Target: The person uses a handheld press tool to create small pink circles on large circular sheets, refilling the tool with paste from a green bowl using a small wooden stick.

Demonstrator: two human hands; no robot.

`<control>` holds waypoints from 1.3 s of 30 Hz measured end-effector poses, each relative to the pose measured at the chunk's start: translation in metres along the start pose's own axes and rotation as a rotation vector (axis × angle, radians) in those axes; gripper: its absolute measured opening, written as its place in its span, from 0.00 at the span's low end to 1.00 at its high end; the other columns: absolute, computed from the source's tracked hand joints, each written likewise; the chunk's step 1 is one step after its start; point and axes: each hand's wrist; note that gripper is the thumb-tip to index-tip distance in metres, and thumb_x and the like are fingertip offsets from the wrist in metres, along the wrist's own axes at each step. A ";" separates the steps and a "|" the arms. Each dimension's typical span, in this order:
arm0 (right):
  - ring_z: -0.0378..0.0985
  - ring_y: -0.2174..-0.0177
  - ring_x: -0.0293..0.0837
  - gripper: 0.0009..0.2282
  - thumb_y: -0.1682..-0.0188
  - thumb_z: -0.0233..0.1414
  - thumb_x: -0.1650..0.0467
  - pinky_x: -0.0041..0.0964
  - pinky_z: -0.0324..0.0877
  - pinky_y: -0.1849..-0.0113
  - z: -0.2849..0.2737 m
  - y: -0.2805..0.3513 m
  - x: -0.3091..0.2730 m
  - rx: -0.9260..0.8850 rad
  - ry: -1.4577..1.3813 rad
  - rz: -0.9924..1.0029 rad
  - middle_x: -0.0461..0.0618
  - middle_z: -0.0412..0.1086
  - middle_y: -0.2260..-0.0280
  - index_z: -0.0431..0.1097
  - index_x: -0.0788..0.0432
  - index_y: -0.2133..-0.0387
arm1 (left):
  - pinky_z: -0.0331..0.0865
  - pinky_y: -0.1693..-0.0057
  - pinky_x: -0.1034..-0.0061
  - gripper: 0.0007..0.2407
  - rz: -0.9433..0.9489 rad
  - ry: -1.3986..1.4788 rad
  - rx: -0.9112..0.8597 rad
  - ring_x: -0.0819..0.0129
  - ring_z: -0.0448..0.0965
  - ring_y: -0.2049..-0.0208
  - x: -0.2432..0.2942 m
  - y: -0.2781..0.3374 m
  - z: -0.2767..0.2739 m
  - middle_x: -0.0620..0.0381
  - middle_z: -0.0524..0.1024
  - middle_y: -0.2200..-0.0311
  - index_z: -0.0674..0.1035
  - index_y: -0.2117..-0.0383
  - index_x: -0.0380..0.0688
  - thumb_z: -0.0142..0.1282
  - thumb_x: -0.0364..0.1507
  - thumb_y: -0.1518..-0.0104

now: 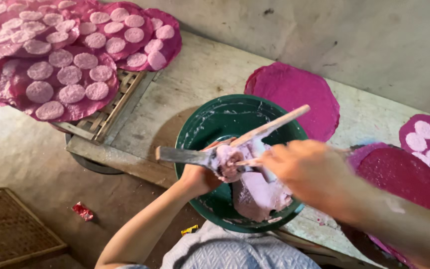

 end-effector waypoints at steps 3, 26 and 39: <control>0.78 0.72 0.49 0.09 0.55 0.51 0.69 0.41 0.72 0.72 0.019 -0.025 -0.030 -0.112 0.195 -0.094 0.50 0.72 0.70 0.71 0.60 0.64 | 0.72 0.51 0.64 0.19 -0.058 0.266 -0.076 0.60 0.79 0.55 -0.008 -0.003 0.021 0.50 0.77 0.52 0.73 0.44 0.37 0.49 0.30 0.42; 0.80 0.68 0.48 0.23 0.60 0.50 0.72 0.46 0.73 0.69 -0.048 0.035 0.024 -0.123 -0.165 0.335 0.47 0.71 0.66 0.69 0.51 0.46 | 0.70 0.46 0.66 0.18 -0.023 0.460 -0.043 0.61 0.76 0.52 -0.048 -0.025 -0.009 0.49 0.76 0.51 0.68 0.37 0.35 0.38 0.30 0.30; 0.81 0.70 0.52 0.12 0.56 0.50 0.72 0.45 0.76 0.70 -0.047 -0.024 -0.009 -0.085 -0.173 0.021 0.53 0.73 0.68 0.69 0.60 0.58 | 0.76 0.47 0.65 0.27 0.249 -0.389 0.097 0.54 0.80 0.48 0.001 -0.010 -0.005 0.54 0.77 0.43 0.71 0.40 0.59 0.62 0.38 0.51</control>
Point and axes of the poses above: each hand's wrist, its own y-axis away from the middle knuckle, its own z-axis out of the palm, x = y × z
